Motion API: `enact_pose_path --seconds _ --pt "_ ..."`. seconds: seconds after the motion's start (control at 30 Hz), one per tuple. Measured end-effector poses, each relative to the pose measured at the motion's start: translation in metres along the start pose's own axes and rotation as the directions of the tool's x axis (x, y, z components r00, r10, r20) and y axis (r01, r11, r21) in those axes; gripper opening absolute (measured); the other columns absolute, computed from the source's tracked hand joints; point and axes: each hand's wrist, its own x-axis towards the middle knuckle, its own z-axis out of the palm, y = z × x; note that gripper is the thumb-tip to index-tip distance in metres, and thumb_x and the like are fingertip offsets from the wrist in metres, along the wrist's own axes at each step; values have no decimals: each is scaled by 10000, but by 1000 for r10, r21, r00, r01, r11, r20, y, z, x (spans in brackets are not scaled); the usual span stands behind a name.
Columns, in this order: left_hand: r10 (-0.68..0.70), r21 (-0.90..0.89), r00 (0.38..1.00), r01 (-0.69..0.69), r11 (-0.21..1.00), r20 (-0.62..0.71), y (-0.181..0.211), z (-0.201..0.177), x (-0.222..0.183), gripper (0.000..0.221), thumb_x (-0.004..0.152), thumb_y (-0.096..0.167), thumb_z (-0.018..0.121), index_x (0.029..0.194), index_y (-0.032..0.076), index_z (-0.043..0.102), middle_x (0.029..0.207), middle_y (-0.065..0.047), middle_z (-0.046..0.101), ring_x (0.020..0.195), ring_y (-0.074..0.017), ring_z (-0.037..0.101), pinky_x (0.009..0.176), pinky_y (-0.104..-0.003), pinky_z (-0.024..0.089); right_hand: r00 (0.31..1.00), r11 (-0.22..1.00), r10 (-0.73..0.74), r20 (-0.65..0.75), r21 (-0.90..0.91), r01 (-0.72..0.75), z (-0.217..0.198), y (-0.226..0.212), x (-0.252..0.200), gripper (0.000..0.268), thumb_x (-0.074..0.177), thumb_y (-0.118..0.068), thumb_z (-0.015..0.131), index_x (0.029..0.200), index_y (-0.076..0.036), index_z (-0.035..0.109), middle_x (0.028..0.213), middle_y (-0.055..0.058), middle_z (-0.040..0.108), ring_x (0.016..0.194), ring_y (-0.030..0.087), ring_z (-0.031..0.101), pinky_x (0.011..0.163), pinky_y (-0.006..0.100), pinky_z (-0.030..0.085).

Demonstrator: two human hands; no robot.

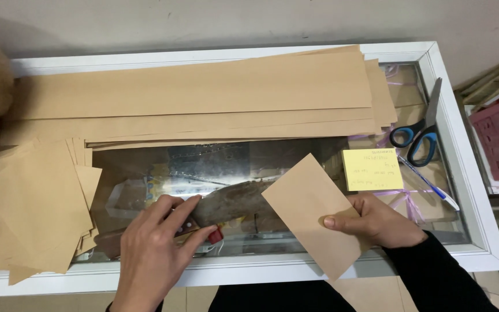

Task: Folding brown paper strips and cutting them with a large knife while using a lighter to singe edges.

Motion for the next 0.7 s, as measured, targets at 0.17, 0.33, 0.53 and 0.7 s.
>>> enact_pose_path --seconds 0.17,0.33,0.53,0.7 --pt "35 -17 998 -36 999 -60 18 4 5 517 947 498 895 1330 160 812 1100 -24 704 872 -285 721 693 -467 588 1000 1000 7 5 -25 -7 5 -1 5 348 880 -134 905 1069 158 899 1010 240 910 833 343 811 698 399 564" --pt "51 -59 998 -52 997 -27 44 10 17 555 983 464 878 1396 108 778 1140 -61 690 856 -324 695 697 -507 585 999 998 -8 31 -61 10 15 -1 7 290 887 -134 925 1020 123 906 974 197 894 825 322 802 703 395 546" --pt "87 -80 996 -90 993 -34 48 12 23 535 976 441 900 1373 113 754 1142 -60 672 814 -335 684 697 -500 564 999 997 19 39 -78 -15 22 -10 -1 338 862 -196 934 985 118 904 941 204 894 792 320 798 684 375 528" --pt "69 -55 997 -71 996 -38 36 9 19 506 965 450 895 1353 142 792 1146 -45 684 817 -323 686 702 -496 570 999 999 45 -14 -27 -46 16 -4 -4 346 850 -145 934 1059 129 902 981 231 895 799 339 790 687 381 533"
